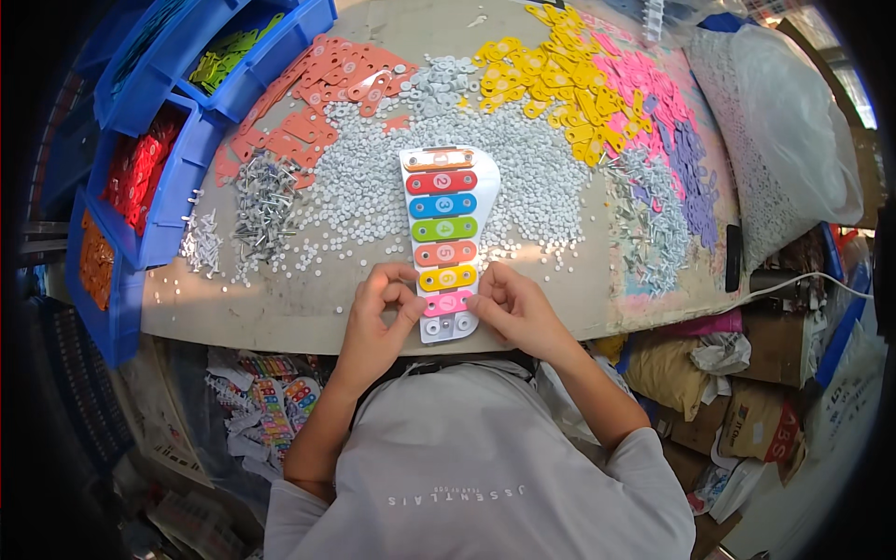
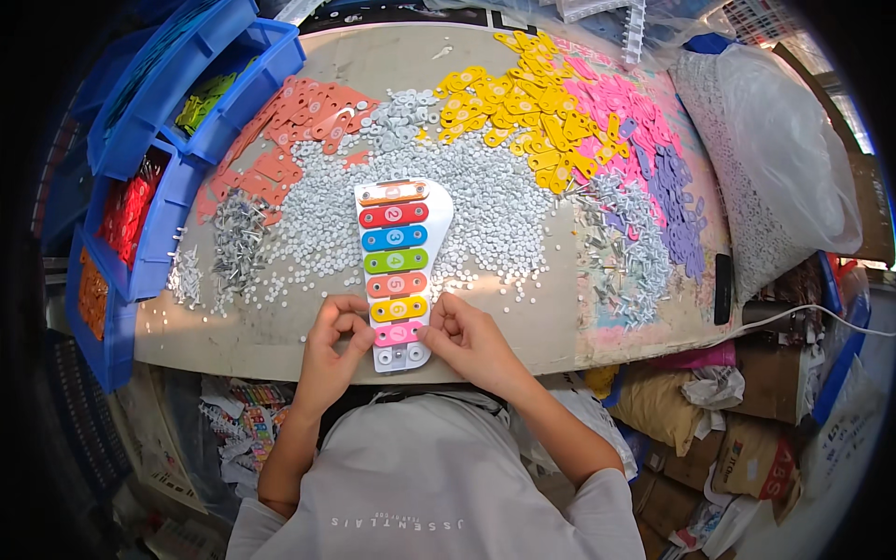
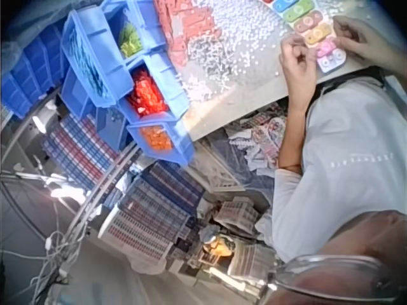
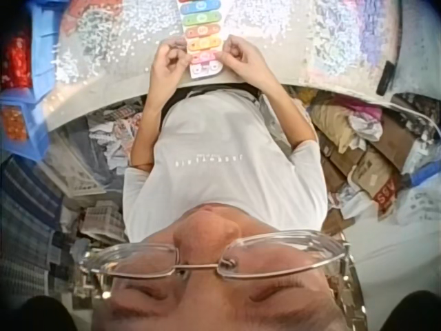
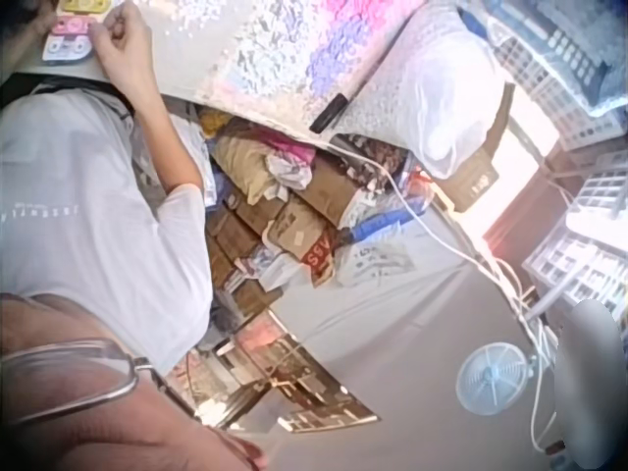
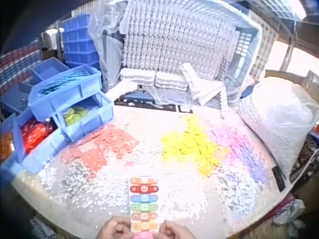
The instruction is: The recorder assembles a toy xylophone by placing colorful plastic plates and metal bars onto a white plastic base.
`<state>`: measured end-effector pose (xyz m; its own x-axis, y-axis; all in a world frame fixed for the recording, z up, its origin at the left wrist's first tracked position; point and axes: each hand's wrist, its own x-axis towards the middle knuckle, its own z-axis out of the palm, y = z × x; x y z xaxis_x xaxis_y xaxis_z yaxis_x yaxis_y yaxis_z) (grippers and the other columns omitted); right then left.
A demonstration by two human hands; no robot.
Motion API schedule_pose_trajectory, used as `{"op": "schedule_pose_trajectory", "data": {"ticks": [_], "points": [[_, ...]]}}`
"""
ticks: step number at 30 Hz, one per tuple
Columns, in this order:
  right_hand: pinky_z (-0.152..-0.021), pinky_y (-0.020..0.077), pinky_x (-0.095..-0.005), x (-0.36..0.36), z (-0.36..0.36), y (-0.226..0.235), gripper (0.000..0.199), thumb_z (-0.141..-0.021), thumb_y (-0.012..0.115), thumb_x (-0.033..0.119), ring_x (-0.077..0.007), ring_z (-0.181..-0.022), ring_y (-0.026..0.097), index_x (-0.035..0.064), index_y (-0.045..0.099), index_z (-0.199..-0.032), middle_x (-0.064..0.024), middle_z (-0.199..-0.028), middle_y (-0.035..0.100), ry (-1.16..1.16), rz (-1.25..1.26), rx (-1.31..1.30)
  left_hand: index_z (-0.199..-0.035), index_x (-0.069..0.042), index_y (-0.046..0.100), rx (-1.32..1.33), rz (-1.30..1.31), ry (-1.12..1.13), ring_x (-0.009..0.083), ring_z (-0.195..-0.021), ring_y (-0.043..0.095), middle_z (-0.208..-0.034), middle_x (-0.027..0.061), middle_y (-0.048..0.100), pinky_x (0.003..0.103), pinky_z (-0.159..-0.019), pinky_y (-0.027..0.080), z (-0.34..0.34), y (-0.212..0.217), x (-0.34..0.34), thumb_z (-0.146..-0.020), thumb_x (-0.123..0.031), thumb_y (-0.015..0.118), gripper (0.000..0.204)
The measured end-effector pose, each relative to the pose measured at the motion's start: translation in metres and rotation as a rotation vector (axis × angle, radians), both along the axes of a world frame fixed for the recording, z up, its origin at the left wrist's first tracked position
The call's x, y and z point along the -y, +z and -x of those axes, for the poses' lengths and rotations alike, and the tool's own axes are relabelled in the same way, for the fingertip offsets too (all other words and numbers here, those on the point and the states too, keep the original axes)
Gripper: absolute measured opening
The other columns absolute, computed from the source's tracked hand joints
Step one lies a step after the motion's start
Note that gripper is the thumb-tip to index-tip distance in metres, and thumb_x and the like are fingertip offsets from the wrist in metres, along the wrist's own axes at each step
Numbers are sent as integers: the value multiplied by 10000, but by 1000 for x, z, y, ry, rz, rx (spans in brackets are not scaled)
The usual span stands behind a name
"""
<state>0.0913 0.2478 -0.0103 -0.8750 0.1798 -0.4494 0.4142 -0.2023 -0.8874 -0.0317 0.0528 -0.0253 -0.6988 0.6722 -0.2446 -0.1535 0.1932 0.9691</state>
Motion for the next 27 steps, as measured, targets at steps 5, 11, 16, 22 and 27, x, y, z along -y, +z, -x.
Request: {"op": "schedule_pose_trajectory", "data": {"ticks": [5, 11, 16, 22, 27], "points": [[-447, 305, -208, 3, 0, 2, 166, -1009, 629, 114, -8, -530, 426, 83, 479, -944, 51, -688, 526, -22, -19, -17, -1131, -20, 565, -165, 50, -80, 64, -841, 596, -887, -1, 600, 234, -816, 473, 1, 0, 3, -919, -13, 684, 243], [-493, 310, -204, -2, 1, 5, 188, -1010, 632, 123, 4, -573, 435, 66, 476, -923, 60, -685, 528, 2, 33, 65, -1024, -21, 567, -149, 67, -72, 76, -848, 601, -907, 11, 605, 236, -804, 482, 5, -3, -1, -893, 0, 698, 187], [-440, 298, -223, -6, 3, 3, 209, -1011, 641, 148, -16, -498, 407, 78, 467, -917, 55, -631, 499, 34, 45, 72, -959, -15, 576, -115, 57, -90, 82, -838, 597, -892, 7, 602, 239, -787, 482, 8, 3, -3, -891, -5, 703, 145], [-434, 309, -225, -6, 1, 1, 207, -1011, 642, 157, -23, -491, 422, 78, 469, -927, 50, -627, 499, 27, 46, 59, -906, -22, 620, -232, 72, -57, 137, -830, 579, -857, 29, 609, 283, -787, 470, 3, 9, -3, -864, -33, 736, 124], [-467, 345, -216, -19, 0, 18, 176, -1017, 627, 173, -28, -535, 466, 64, 509, -947, 51, -632, 496, -81, 57, 64, -943, -68, 712, -574, 82, -62, 202, -808, 566, -839, 44, 615, 345, -802, 400, 1, 13, 2, -795, -104, 802, 177]]}}
